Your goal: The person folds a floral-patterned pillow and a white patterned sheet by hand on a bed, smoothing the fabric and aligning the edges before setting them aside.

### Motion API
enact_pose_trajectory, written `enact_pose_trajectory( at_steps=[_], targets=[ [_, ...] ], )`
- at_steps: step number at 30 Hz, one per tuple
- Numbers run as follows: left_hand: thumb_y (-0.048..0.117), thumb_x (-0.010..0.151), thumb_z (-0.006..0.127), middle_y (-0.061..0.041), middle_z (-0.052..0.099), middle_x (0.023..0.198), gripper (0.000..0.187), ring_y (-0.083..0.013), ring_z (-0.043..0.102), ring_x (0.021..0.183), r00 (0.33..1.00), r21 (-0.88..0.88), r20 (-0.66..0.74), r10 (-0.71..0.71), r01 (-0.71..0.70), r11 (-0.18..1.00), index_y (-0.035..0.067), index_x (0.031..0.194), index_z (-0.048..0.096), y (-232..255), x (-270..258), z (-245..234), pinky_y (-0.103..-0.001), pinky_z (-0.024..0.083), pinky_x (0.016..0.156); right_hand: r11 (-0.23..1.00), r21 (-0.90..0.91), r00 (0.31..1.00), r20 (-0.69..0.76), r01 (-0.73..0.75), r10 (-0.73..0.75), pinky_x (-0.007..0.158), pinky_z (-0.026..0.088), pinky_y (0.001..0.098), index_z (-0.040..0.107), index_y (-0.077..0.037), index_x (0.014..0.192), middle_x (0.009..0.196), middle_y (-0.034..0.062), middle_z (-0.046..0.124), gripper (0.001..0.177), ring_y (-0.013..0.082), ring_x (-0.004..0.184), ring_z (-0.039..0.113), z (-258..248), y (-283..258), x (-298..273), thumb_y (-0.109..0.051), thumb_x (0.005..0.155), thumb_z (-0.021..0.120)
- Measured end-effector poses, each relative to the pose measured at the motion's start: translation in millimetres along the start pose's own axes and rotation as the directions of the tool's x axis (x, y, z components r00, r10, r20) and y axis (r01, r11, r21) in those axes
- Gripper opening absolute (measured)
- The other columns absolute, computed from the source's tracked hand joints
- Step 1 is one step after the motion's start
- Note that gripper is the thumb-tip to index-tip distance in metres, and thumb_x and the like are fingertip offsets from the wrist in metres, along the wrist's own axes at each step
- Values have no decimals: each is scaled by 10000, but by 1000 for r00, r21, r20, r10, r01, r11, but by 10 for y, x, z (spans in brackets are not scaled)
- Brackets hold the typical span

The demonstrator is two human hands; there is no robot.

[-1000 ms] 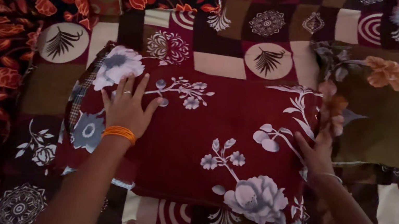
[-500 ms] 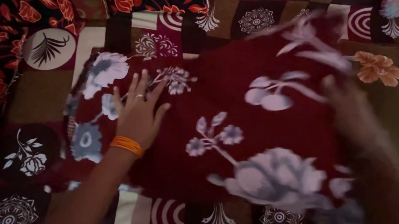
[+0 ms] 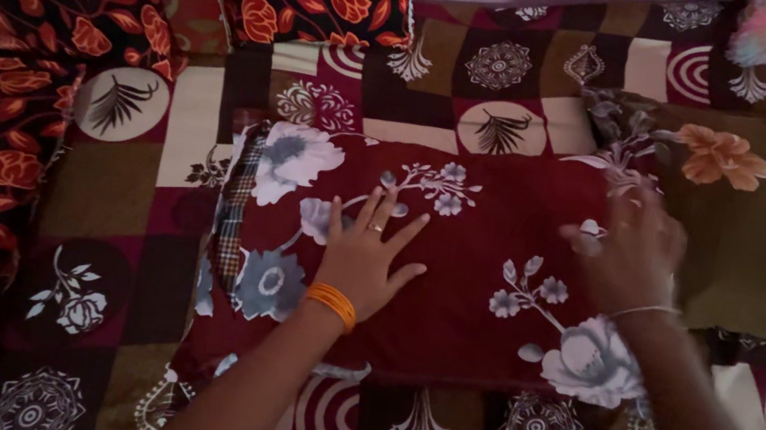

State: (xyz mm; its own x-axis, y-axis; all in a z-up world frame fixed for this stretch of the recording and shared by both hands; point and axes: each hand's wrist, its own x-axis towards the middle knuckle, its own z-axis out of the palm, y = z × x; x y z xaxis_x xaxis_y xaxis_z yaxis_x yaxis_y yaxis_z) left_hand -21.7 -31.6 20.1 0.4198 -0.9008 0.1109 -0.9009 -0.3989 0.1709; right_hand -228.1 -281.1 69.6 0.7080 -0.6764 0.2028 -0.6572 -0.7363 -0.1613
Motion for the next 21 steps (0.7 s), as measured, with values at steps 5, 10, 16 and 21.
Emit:
enact_pose_trajectory(
  at_steps=[5, 10, 16, 21],
  targets=[
    [637, 978, 426, -135, 235, 1670, 705, -303, 208, 1531, 1000, -32, -28, -10, 9, 999, 273, 1575, 338, -487, -93, 26, -566, 94, 1221, 929, -21, 929, 10, 371, -371, 1228, 86, 560, 290, -203, 1599, 1649, 211, 218, 809, 383, 1522, 204, 571, -502, -133, -585, 927, 526],
    [575, 976, 442, -106, 272, 1651, 720, -285, 249, 1512, 983, -127, -59, -175, 166, 978, 198, 1579, 331, -959, -385, 6, -524, 136, 1219, 919, -114, 922, 145, 377, -360, 1239, 119, 560, 291, -270, 1580, 1656, 135, 254, 711, 310, 1547, 211, 660, -673, -210, -573, 961, 464],
    [451, 969, 573, -135, 440, 1549, 649, -304, 375, 1448, 966, -116, -186, -180, 161, 980, 147, 1523, 428, -1285, -689, -159, -534, 200, 1209, 875, -73, 878, 32, 478, -477, 1206, 137, 550, 342, -263, 1557, 1658, 241, 212, 781, 378, 1522, 215, 386, -1290, -240, -621, 879, 492],
    [300, 961, 629, -113, 561, 1366, 434, -339, 559, 1277, 865, -180, -132, -484, 459, 870, 160, 1366, 559, -1562, -1129, -439, -492, 454, 1057, 678, 85, 671, 99, 731, -735, 1214, 162, 549, 338, -192, 1575, 1657, 211, 206, 773, 379, 1517, 214, 638, -1809, -482, -563, 930, 549]
  ],
)
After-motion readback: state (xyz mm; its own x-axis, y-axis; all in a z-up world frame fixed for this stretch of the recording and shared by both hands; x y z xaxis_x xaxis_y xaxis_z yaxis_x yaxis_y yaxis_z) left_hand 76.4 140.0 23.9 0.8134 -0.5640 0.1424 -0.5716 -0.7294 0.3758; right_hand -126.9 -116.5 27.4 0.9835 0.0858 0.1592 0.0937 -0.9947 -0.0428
